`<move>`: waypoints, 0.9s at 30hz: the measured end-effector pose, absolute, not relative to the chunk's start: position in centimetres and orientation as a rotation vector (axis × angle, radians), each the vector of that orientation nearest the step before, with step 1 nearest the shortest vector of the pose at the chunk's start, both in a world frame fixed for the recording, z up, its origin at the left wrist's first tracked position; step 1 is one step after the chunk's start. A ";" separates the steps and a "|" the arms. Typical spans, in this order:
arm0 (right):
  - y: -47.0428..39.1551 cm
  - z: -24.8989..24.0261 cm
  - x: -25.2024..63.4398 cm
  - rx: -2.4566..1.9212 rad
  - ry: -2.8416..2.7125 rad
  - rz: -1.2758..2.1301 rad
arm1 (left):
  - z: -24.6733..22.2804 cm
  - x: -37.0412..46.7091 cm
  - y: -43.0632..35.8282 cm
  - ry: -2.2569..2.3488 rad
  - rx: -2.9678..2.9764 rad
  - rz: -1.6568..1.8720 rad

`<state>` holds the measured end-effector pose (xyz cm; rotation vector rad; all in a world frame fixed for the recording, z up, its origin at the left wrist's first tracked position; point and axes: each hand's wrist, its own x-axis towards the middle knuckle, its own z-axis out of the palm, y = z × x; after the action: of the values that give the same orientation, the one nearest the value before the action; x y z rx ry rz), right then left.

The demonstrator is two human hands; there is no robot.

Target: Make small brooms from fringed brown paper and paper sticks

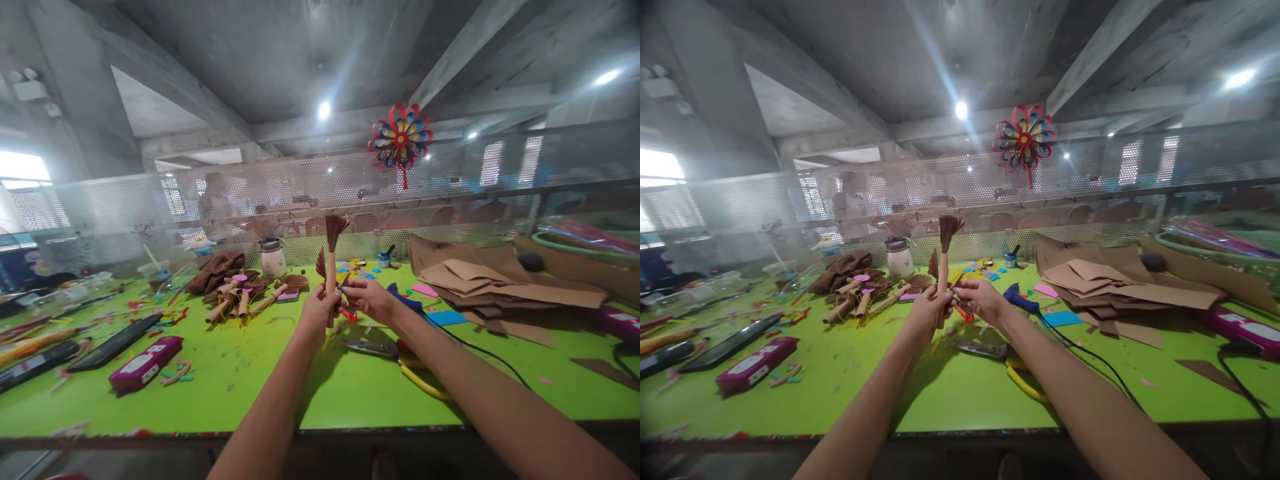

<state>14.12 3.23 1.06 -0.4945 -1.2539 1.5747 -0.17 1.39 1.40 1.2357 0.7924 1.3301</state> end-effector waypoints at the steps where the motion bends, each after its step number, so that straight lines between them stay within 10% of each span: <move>1: 3.2 1.2 14.1 -0.505 -1.247 1.583 | 1.4 -0.3 1.5 0.784 1.219 1.346; 15: 5.6 2.2 20.9 -1.736 -1.866 0.309 | 1.3 -3.0 3.1 0.998 1.150 1.566; 27: 6.4 -2.2 25.1 -2.240 -1.977 -0.021 | 0.6 -1.4 2.0 0.910 1.090 1.370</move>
<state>25.13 6.36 -2.17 -2.2403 -1.9765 -0.0209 -1.42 2.03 0.59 1.0896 0.9104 1.3696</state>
